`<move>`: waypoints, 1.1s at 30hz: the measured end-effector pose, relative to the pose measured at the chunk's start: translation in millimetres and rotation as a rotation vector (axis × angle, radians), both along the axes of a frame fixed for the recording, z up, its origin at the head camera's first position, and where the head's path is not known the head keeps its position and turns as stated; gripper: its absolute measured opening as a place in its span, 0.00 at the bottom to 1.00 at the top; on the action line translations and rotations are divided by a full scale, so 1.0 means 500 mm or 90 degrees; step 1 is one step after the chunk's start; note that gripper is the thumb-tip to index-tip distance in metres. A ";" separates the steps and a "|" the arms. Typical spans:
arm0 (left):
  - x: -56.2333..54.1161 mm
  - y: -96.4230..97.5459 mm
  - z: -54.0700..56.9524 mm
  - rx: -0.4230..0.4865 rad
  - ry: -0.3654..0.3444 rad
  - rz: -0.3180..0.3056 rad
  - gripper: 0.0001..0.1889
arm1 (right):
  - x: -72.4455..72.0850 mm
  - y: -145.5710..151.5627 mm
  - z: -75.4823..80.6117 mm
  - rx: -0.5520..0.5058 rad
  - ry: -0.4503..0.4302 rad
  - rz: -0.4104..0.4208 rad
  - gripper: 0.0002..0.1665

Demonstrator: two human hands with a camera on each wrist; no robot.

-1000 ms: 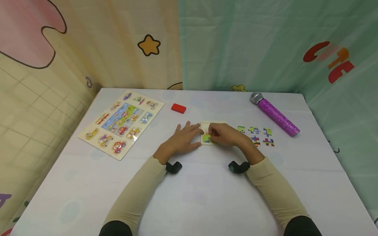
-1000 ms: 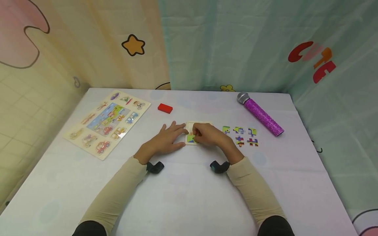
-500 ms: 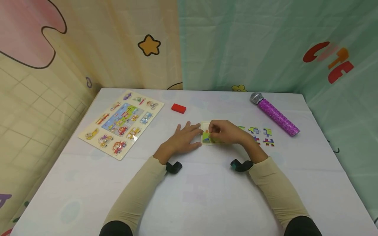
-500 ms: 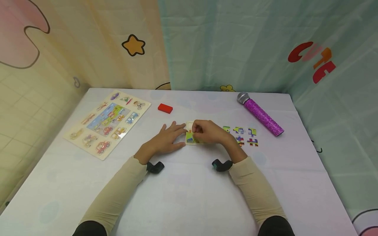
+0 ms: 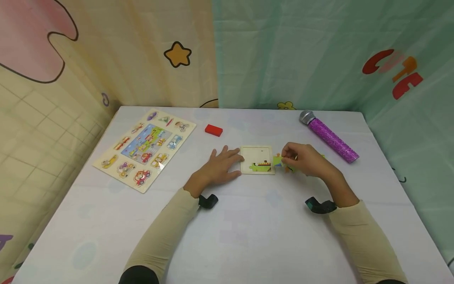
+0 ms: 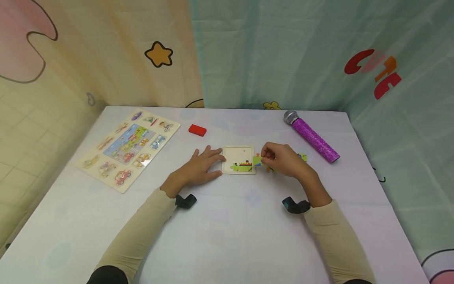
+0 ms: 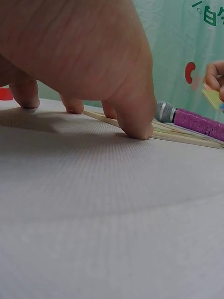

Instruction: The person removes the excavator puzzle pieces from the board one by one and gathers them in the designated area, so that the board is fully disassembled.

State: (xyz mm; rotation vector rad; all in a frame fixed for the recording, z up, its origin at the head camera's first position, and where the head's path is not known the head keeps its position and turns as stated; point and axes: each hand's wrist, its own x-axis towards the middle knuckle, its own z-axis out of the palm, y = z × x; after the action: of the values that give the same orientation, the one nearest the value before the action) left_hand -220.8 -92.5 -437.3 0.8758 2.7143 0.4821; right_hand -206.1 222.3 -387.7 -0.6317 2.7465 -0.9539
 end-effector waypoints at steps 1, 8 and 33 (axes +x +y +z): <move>-0.001 0.000 -0.001 -0.001 0.001 0.000 0.27 | 0.010 0.011 -0.005 0.003 -0.008 -0.002 0.05; -0.002 0.001 -0.001 -0.004 0.002 0.004 0.27 | 0.052 0.070 -0.052 0.002 -0.034 0.005 0.05; -0.001 0.002 0.002 -0.008 -0.008 0.009 0.28 | 0.069 0.056 -0.053 0.079 -0.031 0.038 0.05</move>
State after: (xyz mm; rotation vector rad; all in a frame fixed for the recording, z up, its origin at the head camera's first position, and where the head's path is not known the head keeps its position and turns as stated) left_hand -221.2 -91.4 -436.2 0.8479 2.7117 0.4709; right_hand -171.6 250.2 -414.2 -0.6561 2.7029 -0.7698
